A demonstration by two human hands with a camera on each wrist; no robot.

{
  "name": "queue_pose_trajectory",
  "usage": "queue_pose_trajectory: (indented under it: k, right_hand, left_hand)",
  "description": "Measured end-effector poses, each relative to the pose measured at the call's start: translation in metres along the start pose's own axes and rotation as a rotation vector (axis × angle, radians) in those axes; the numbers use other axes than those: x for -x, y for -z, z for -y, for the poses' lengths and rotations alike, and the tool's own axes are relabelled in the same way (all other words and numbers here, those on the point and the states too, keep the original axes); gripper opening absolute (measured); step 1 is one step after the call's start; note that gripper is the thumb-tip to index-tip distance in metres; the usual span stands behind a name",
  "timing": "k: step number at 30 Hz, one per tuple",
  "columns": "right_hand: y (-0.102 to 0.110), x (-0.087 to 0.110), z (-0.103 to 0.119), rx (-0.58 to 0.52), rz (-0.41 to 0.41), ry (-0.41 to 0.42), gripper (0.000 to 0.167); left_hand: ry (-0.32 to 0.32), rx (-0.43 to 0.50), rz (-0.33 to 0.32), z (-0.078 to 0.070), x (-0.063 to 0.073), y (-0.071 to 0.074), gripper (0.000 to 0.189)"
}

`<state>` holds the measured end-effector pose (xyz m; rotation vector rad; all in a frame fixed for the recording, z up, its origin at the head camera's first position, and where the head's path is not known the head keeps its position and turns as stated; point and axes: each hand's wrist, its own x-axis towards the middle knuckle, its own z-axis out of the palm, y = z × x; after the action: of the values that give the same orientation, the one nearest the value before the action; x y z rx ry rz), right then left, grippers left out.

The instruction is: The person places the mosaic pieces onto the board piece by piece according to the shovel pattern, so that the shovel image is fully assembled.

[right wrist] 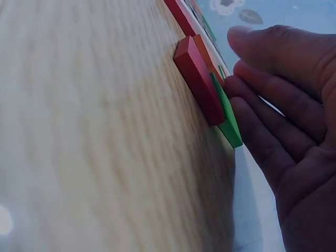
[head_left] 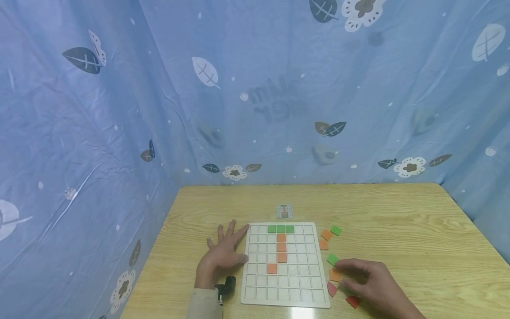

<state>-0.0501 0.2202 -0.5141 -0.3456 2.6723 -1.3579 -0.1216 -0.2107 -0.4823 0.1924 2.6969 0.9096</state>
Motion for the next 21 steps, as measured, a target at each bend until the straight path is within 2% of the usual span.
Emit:
queue_pose_trajectory:
  k: [4, 8, 13, 21]
  right_hand:
    - [0.0006, -0.0012, 0.0020, 0.005, 0.052, -0.075, 0.029]
    - [0.0006, -0.0015, 0.0042, 0.013, 0.070, -0.095, 0.029]
    - [-0.0007, -0.0026, 0.0049, 0.050, 0.049, -0.050, 0.028]
    - [-0.0050, -0.0040, 0.0037, 0.126, -0.034, 0.069, 0.031]
  left_hand:
    - [-0.001, 0.002, -0.001, -0.0009, 0.0011, 0.0007, 0.100]
    - [0.000, -0.002, 0.000, -0.0014, 0.0013, 0.0007, 0.099]
    - [-0.002, -0.009, 0.000, -0.0016, 0.0012, 0.0006, 0.098]
    - [-0.003, -0.003, 0.005, -0.0002, 0.0011, 0.0002, 0.099]
